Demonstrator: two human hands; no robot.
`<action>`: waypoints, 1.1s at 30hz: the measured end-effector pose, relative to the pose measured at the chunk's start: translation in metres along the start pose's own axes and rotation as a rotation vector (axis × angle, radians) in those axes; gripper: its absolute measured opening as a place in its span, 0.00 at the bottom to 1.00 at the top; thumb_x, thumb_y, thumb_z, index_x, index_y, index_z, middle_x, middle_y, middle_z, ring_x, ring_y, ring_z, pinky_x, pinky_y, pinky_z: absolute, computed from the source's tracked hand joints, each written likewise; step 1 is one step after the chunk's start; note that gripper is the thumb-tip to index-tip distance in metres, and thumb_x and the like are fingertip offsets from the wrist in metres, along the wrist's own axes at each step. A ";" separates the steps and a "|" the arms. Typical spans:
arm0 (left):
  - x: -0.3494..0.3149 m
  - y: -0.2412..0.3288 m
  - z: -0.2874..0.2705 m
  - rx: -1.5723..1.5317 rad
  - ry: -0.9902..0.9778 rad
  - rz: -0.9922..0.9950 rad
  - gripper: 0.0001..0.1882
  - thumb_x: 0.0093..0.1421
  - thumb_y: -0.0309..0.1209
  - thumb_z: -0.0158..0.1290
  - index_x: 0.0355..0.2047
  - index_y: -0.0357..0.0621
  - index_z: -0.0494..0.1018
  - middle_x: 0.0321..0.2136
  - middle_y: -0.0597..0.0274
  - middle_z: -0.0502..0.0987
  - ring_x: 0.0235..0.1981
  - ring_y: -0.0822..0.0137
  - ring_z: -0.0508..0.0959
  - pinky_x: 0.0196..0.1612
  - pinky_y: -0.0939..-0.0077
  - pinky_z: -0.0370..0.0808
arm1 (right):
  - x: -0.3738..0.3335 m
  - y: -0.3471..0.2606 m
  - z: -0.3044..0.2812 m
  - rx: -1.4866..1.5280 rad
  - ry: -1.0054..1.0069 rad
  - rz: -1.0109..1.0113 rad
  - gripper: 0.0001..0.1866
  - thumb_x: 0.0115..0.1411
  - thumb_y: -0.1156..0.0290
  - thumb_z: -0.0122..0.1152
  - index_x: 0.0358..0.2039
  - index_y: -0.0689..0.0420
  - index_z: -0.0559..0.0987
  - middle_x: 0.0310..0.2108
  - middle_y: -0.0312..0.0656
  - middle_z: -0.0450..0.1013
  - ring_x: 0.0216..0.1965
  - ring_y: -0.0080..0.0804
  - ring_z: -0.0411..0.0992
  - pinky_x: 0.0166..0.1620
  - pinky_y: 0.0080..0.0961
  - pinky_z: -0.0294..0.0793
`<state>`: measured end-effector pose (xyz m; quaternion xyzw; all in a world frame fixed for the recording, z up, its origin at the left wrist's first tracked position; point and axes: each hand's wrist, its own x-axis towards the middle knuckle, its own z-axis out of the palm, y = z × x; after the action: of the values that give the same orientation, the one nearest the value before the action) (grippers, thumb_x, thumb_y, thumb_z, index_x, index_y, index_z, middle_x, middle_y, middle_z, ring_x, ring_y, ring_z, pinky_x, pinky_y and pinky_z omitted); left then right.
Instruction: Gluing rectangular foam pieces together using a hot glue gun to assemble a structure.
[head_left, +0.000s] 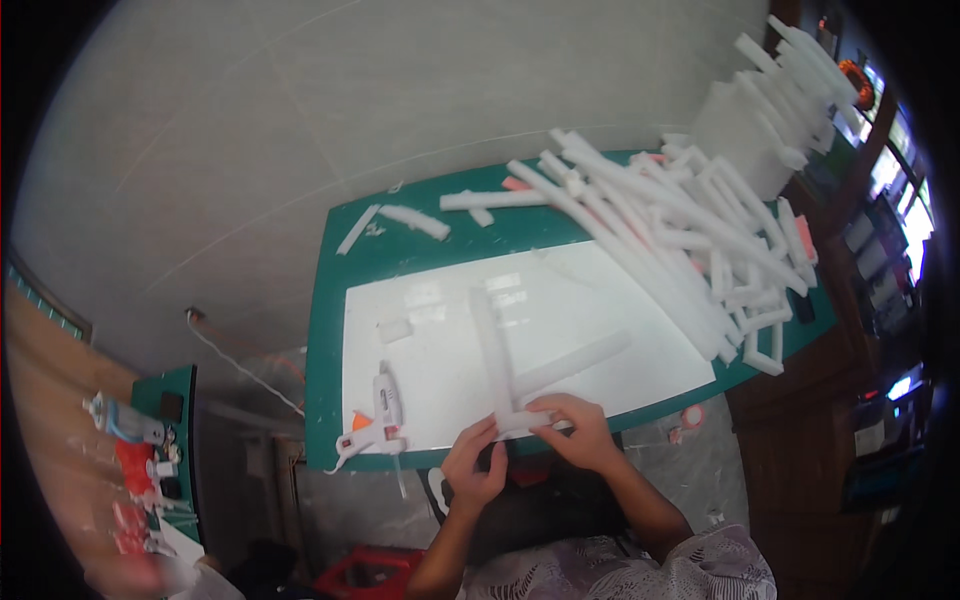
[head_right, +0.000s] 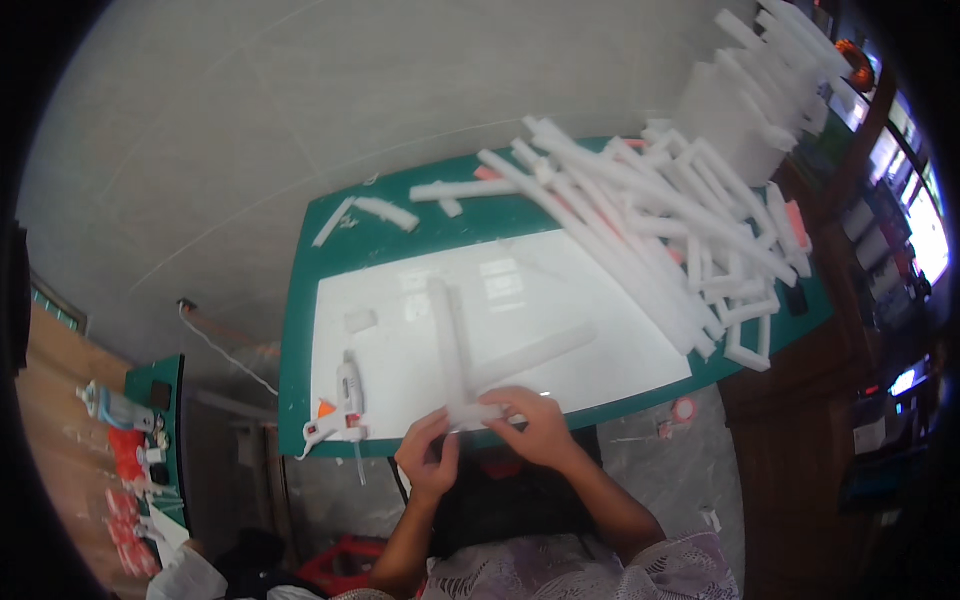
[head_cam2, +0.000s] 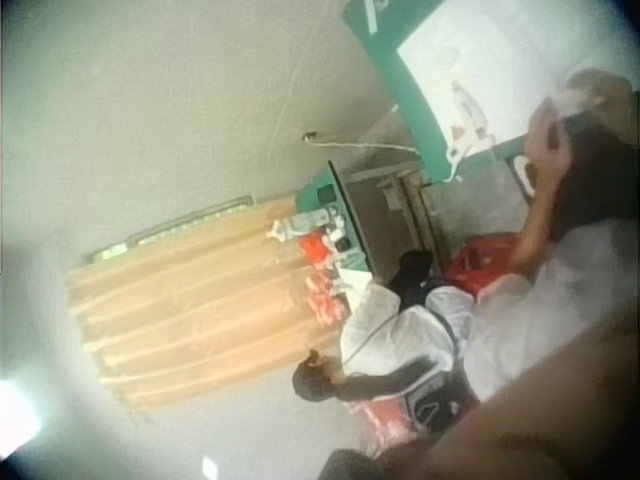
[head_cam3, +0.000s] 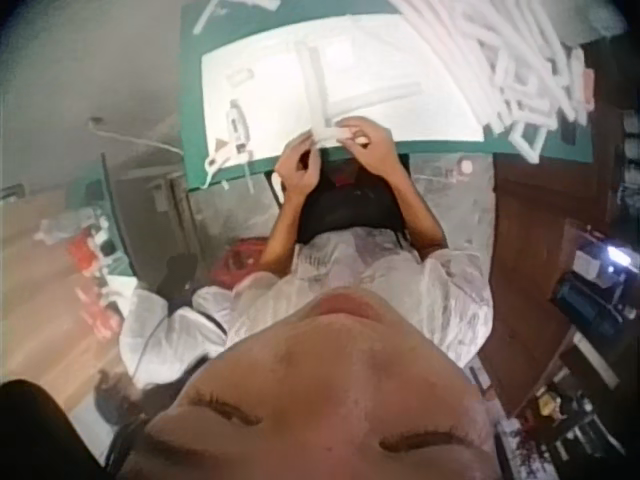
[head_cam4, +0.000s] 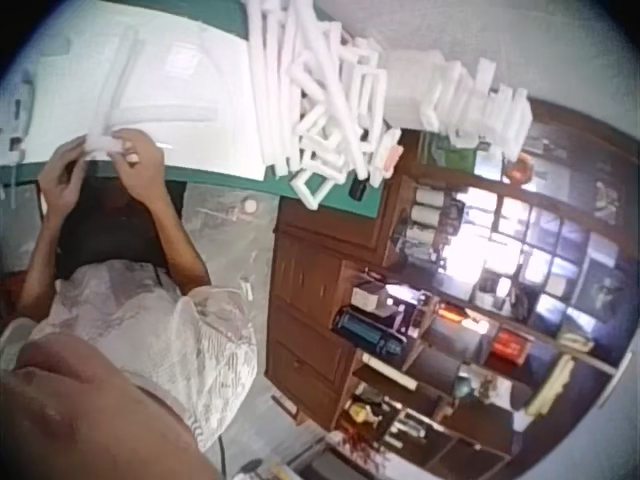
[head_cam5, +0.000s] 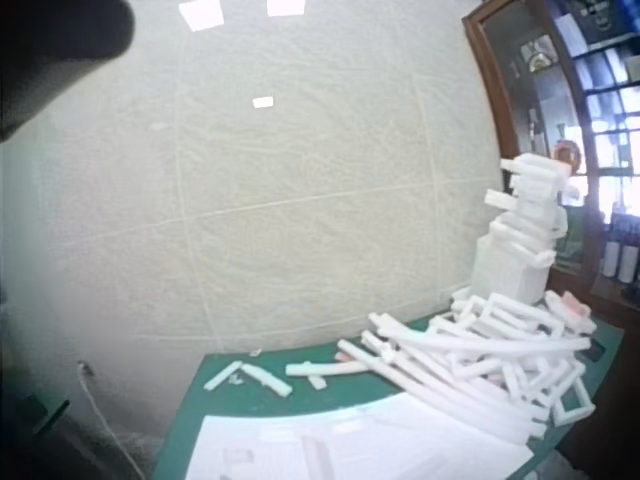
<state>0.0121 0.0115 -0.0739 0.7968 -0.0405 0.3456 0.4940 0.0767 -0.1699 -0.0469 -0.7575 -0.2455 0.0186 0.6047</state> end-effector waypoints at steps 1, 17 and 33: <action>0.000 0.001 -0.001 -0.016 -0.009 0.006 0.11 0.51 0.17 0.57 0.36 0.29 0.77 0.41 0.41 0.80 0.42 0.51 0.82 0.48 0.66 0.77 | 0.002 0.000 -0.001 0.013 -0.023 0.004 0.15 0.53 0.76 0.68 0.44 0.59 0.81 0.44 0.44 0.78 0.41 0.33 0.78 0.40 0.24 0.78; 0.001 -0.002 -0.003 -0.080 -0.038 -0.001 0.11 0.50 0.16 0.57 0.36 0.27 0.77 0.42 0.40 0.80 0.45 0.49 0.82 0.51 0.66 0.77 | 0.004 0.002 0.001 -0.002 -0.030 0.004 0.17 0.51 0.82 0.67 0.43 0.62 0.80 0.44 0.46 0.78 0.45 0.34 0.77 0.43 0.24 0.78; -0.005 0.014 0.003 -0.131 -0.004 -0.003 0.31 0.51 0.17 0.62 0.56 0.35 0.64 0.53 0.40 0.73 0.54 0.48 0.75 0.58 0.62 0.70 | -0.002 0.004 0.003 0.161 -0.010 0.018 0.15 0.53 0.79 0.68 0.43 0.65 0.78 0.44 0.45 0.78 0.41 0.28 0.78 0.44 0.21 0.75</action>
<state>0.0043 0.0001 -0.0672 0.7636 -0.0627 0.3397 0.5455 0.0757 -0.1684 -0.0522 -0.7084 -0.2392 0.0476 0.6624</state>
